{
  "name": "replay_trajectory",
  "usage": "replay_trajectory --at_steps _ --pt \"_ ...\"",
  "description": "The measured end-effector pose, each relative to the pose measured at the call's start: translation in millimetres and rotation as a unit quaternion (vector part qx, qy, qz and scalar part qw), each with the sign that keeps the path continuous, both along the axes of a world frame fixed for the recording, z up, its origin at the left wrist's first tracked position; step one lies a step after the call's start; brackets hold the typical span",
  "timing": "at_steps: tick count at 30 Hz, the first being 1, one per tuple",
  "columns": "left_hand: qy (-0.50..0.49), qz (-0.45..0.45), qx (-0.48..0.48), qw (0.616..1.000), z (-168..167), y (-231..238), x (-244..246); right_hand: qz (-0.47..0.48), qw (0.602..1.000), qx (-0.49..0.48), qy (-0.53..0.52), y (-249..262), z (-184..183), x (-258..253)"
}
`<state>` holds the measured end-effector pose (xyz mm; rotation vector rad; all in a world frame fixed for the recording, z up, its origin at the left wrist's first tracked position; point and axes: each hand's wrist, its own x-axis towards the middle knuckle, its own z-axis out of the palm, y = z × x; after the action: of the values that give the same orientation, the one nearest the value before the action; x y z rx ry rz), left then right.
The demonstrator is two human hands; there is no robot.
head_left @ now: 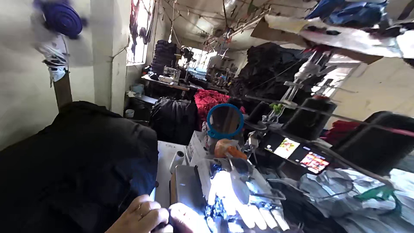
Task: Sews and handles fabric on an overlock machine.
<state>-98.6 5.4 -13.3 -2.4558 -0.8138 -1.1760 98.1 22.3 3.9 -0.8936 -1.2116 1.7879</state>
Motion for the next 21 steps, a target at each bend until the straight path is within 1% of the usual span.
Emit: replay_trajectory --at_steps 3,6,10,13,17,21 --pt "-0.03 0.007 -0.067 0.997 -3 -7 2 -0.036 0.993 0.089 -0.062 7 -4 11" --pt "-0.087 -0.02 -0.174 0.981 2 -15 5 -0.041 0.987 0.151 -0.044 9 -6 14" --pt "-0.136 -0.019 -0.259 0.956 23 -19 12 -0.061 0.973 0.219 0.027 5 -5 11" --pt "-0.146 -0.003 -0.298 0.943 36 -18 19 -0.059 0.969 0.235 0.055 1 -1 12" --pt "-0.171 0.015 -0.331 0.928 43 -17 27 -0.06 0.973 0.221 0.021 -6 8 19" --pt "-0.185 0.007 -0.349 0.919 45 -19 30 -0.096 0.968 0.232 0.017 -10 8 22"
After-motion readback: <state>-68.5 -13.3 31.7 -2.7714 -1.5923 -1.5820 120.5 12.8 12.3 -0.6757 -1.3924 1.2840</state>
